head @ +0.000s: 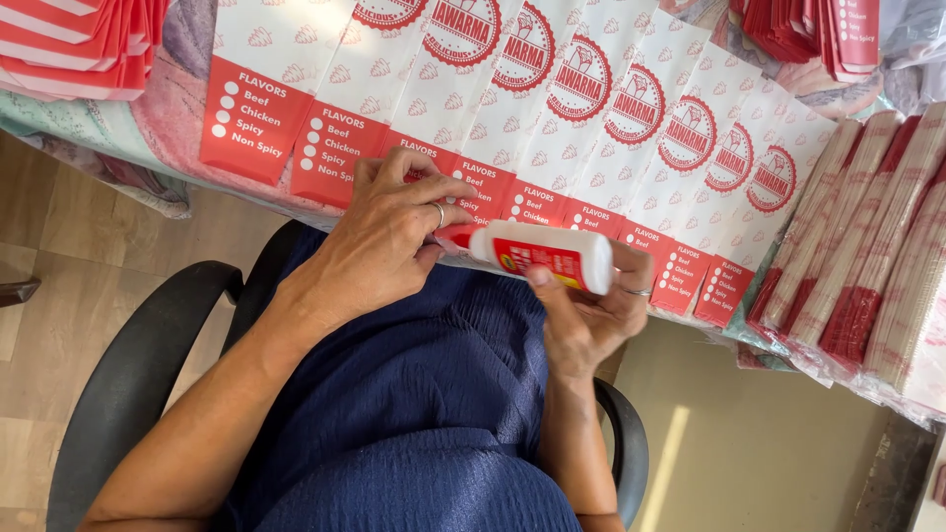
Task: The person aligns multiple printed shawarma wrappers on a table, applies glue from a bottle to the edges, and presses them together to form a continuous strip. The person handles the wrappers and glue bottle by hand throughout the process.
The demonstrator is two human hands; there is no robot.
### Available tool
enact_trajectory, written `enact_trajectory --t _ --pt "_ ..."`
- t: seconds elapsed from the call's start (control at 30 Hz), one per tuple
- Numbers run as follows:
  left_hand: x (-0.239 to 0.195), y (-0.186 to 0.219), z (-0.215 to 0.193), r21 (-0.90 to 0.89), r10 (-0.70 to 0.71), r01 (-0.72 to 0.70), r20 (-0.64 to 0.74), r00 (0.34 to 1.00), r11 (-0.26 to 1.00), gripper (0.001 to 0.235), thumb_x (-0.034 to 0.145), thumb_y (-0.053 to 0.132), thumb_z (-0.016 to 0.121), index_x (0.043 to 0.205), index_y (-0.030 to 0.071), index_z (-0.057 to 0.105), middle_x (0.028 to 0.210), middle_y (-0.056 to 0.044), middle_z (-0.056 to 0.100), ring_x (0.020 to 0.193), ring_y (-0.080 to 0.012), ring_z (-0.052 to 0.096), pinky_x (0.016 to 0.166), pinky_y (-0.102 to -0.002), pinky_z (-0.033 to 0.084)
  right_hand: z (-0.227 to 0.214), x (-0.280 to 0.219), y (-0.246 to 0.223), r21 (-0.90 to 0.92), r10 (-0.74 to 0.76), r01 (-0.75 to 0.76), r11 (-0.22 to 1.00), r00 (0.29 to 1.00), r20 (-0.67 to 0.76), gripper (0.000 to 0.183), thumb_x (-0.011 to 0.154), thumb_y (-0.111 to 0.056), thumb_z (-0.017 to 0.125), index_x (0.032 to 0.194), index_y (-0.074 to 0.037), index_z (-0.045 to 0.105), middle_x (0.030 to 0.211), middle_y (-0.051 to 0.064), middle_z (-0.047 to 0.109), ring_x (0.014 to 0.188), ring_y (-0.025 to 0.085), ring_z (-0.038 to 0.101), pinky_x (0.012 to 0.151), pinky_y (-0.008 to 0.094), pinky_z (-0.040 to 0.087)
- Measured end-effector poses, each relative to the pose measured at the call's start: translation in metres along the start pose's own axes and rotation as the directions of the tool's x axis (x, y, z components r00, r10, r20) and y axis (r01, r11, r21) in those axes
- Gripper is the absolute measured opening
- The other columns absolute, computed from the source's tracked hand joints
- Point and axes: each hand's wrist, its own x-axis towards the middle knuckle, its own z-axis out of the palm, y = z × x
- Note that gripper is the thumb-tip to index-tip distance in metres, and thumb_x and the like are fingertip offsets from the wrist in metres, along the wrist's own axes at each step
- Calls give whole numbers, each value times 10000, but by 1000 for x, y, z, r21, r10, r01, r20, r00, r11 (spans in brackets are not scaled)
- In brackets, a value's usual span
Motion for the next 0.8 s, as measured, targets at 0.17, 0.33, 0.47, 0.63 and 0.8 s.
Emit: enact_trajectory --t 0.17,0.33,0.47,0.63,0.8 --pt "1 3 -4 -15 -5 5 -9 1000 1000 296 723 91 844 1012 86 785 1179 -31 712 1159 -274 470 975 -501 302 16 1 -10 37 6 -6 999 1000 -1 558 676 39 924 1115 26 580 882 245 738 871 247 744 811 396 608" --pt "1 1 1 -24 -3 2 -38 999 1000 210 799 142 817 1002 96 787 1170 -26 719 1144 -273 479 970 -499 312 -20 5 -1 -9 -37 37 999 999 -25 558 713 28 910 1147 35 559 908 250 726 887 260 739 831 403 605" --pt "0 -1 14 30 -10 13 -119 993 999 175 784 166 812 953 148 772 1161 40 709 1133 -236 486 960 -466 330 -25 1 -1 -12 -41 40 999 996 -81 552 725 35 891 1150 54 539 930 285 714 872 306 750 813 423 620" --pt "1 4 16 34 -63 70 -181 981 997 172 737 127 804 904 151 770 1126 58 716 1112 -221 486 958 -453 328 -6 -4 -6 -40 -23 21 999 999 -41 571 690 59 920 1127 64 553 909 275 714 898 309 753 833 432 607" --pt "2 7 11 -17 -80 78 -158 984 997 203 731 8 713 887 116 785 1106 31 734 1102 -237 499 951 -458 327 12 -4 -6 -8 -16 16 1000 1000 -10 540 700 49 917 1112 65 568 905 263 715 913 331 756 839 458 619"
